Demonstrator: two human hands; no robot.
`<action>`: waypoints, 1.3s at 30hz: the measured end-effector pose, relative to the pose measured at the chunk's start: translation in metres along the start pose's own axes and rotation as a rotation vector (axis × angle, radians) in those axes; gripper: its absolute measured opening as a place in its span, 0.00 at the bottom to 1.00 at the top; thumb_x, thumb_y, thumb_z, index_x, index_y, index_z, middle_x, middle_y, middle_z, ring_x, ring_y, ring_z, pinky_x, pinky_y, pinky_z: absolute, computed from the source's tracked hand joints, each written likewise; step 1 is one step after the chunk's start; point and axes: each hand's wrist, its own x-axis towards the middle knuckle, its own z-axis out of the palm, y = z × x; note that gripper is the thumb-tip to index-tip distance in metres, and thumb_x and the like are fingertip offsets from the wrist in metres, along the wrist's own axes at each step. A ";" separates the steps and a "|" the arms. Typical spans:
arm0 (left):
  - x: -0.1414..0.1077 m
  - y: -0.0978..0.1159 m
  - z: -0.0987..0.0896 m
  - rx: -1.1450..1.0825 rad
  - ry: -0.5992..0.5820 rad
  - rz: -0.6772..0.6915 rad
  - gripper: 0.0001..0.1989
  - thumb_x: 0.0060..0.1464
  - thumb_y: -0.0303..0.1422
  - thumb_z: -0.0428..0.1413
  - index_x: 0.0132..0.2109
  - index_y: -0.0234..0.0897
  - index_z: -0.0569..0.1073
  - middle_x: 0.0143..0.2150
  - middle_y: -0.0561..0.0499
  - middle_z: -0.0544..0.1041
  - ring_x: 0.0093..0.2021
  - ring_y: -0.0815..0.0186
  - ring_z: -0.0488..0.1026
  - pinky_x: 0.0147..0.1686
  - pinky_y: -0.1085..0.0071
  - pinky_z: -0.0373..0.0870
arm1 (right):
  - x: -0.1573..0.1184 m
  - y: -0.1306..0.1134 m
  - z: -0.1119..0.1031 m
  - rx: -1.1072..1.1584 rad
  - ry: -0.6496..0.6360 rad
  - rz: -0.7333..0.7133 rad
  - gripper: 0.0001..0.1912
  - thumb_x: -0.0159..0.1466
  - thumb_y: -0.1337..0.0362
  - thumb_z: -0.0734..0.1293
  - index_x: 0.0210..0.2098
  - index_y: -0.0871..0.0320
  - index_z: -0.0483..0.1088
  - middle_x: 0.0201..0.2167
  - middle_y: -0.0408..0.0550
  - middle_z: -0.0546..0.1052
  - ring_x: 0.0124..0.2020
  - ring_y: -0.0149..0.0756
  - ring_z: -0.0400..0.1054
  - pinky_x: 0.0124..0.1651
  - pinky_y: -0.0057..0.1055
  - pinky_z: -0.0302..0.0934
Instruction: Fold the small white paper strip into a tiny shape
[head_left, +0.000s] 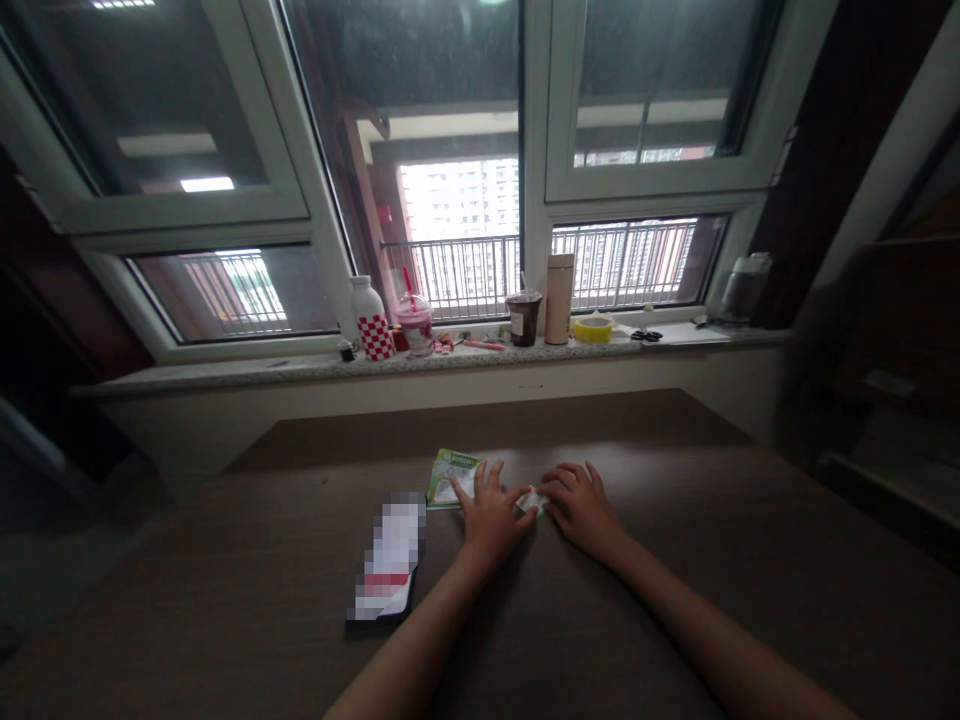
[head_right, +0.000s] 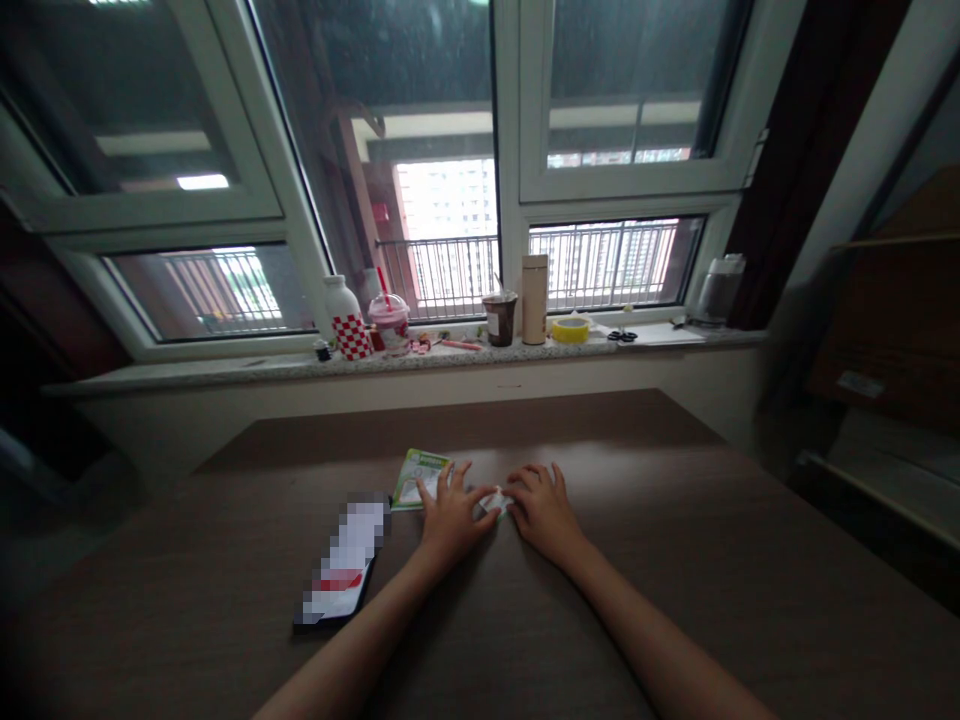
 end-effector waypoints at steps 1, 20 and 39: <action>0.000 0.000 0.000 -0.001 0.002 -0.001 0.16 0.51 0.50 0.58 0.48 0.61 0.76 0.67 0.49 0.61 0.68 0.48 0.49 0.59 0.30 0.26 | 0.000 0.000 0.001 0.021 -0.026 -0.042 0.14 0.63 0.66 0.63 0.46 0.46 0.73 0.51 0.44 0.74 0.58 0.43 0.59 0.66 0.57 0.36; -0.004 -0.008 -0.016 0.039 -0.066 0.084 0.21 0.55 0.55 0.49 0.55 0.65 0.71 0.69 0.54 0.57 0.68 0.42 0.48 0.57 0.27 0.24 | 0.001 -0.002 -0.006 0.085 -0.111 0.016 0.13 0.64 0.58 0.63 0.46 0.41 0.75 0.47 0.41 0.78 0.60 0.47 0.58 0.64 0.64 0.29; -0.005 -0.005 -0.041 0.084 0.000 0.181 0.12 0.54 0.49 0.56 0.38 0.56 0.81 0.66 0.56 0.64 0.66 0.44 0.54 0.61 0.30 0.23 | 0.002 -0.004 -0.008 0.064 -0.108 0.039 0.13 0.64 0.57 0.63 0.46 0.40 0.75 0.48 0.40 0.78 0.59 0.47 0.58 0.64 0.65 0.27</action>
